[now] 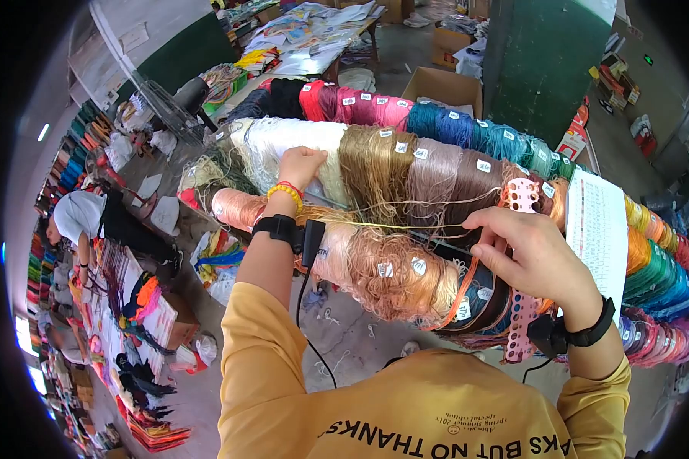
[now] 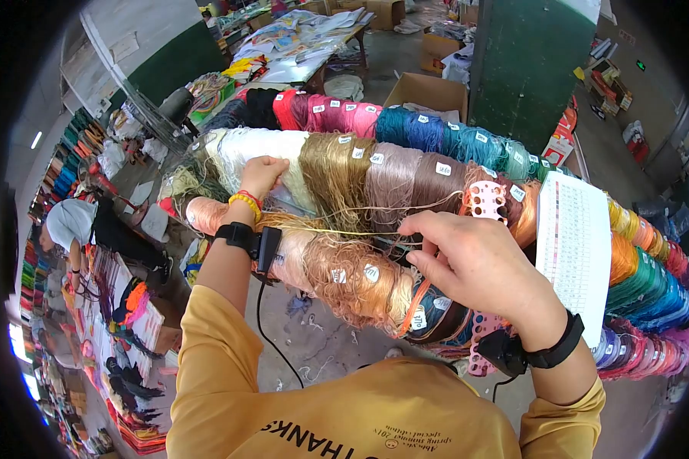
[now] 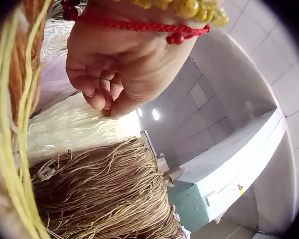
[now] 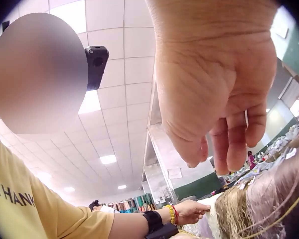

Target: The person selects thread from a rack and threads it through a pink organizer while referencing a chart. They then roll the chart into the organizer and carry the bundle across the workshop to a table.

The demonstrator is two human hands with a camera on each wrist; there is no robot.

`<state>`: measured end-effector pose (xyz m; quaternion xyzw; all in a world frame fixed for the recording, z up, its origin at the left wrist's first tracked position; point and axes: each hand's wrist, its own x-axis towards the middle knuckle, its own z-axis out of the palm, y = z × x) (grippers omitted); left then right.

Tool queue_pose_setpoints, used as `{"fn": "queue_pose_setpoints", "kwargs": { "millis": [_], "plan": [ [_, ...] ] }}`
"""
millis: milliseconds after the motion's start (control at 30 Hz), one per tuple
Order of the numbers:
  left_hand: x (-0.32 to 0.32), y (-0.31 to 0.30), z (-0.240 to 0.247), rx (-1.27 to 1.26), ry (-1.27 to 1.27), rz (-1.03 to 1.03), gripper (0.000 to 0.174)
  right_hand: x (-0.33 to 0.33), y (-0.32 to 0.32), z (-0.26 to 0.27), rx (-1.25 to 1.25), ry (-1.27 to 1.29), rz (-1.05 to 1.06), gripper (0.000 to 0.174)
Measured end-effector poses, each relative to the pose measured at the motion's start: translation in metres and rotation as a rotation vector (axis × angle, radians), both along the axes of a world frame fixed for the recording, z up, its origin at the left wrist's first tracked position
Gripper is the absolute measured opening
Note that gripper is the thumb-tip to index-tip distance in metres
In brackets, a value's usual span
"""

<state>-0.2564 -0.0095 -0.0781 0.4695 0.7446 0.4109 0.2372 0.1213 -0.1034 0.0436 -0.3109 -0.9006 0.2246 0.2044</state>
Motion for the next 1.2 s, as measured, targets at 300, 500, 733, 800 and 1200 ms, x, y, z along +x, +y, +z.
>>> {"fn": "queue_pose_setpoints", "kwargs": {
  "millis": [300,500,733,800,1200],
  "plan": [
    [-0.009,-0.009,0.002,-0.009,-0.253,-0.026,0.015,0.002,0.002,-0.002,0.031,-0.04,0.0,0.023],
    [0.001,-0.029,0.024,0.182,-0.598,0.01,0.011,-0.004,0.009,-0.005,0.099,-0.009,0.068,0.024],
    [0.029,-0.059,0.059,0.296,-0.474,-0.17,0.009,-0.036,0.021,0.0,0.077,0.091,0.105,0.018],
    [0.061,-0.081,0.079,0.301,-0.279,-0.243,0.01,-0.059,0.032,-0.009,0.235,0.226,0.085,0.017],
    [0.139,-0.118,0.091,0.3,-0.292,-0.608,0.009,-0.017,0.042,-0.02,-0.235,0.436,0.109,0.017]
  ]
}}
